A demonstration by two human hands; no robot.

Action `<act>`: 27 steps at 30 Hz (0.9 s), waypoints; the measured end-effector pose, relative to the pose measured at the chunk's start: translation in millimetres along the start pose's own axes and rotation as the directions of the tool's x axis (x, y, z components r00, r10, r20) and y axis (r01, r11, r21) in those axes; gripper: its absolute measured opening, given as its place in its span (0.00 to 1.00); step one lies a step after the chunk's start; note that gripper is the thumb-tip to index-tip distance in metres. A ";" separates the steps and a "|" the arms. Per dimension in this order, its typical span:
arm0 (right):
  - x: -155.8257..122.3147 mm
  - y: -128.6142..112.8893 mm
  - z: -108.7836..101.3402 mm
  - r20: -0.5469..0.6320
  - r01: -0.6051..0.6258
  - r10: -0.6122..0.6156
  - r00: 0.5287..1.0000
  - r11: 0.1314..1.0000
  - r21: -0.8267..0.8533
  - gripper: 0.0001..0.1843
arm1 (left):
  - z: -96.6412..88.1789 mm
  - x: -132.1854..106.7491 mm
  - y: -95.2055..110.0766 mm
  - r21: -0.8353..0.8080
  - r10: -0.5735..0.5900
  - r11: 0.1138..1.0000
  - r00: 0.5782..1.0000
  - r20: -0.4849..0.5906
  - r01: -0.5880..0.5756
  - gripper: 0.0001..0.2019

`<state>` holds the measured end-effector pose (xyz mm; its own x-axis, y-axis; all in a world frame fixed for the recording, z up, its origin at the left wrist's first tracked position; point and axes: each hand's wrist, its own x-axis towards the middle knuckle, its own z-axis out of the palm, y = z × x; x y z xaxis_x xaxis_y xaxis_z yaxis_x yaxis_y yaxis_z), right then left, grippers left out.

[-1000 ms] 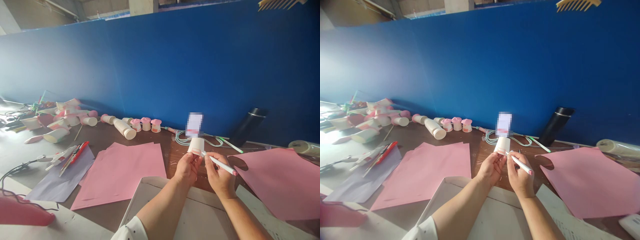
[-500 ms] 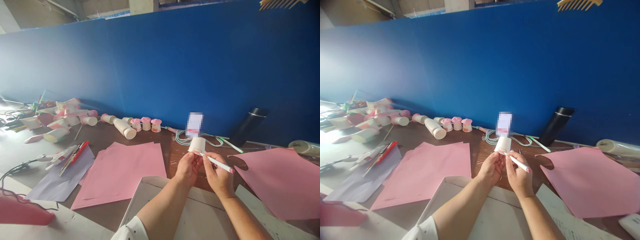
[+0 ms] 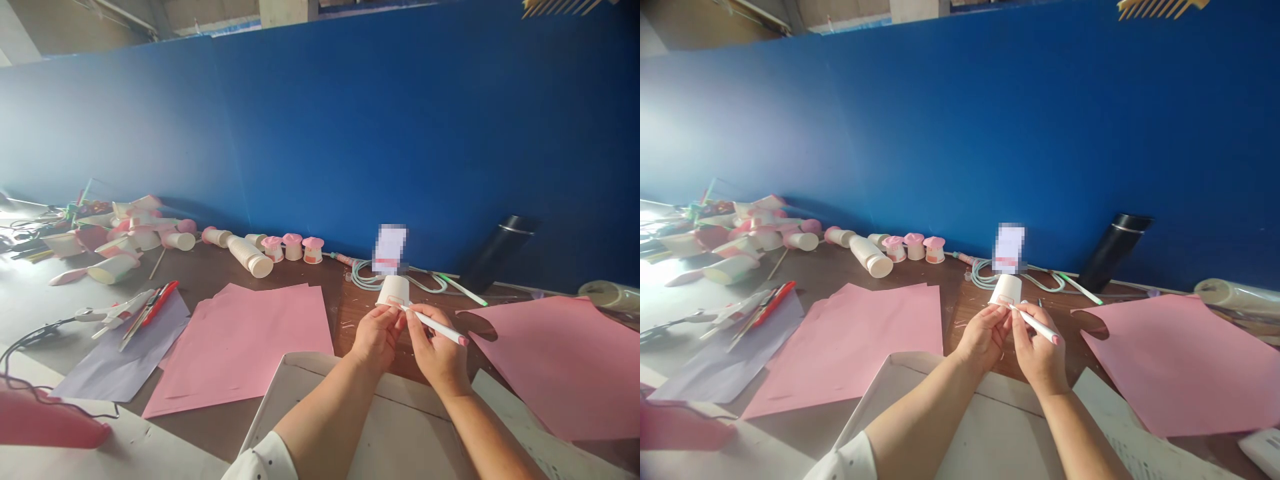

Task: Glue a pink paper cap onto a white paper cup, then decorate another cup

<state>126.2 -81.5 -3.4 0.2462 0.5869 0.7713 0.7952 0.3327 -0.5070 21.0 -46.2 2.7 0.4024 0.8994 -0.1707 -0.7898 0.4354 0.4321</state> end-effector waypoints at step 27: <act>-0.5 0.2 -0.2 0.011 0.052 -0.052 0.999 0.998 -0.040 0.12 | -8.3 7.8 -6.2 0.015 0.012 1.000 1.000 0.000 -0.012 0.08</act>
<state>126.4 -81.8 -3.9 0.1986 0.5767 0.7924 0.8284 0.3332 -0.4501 25.2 -41.6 -8.7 0.3932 0.9044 -0.1657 -0.7876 0.4243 0.4469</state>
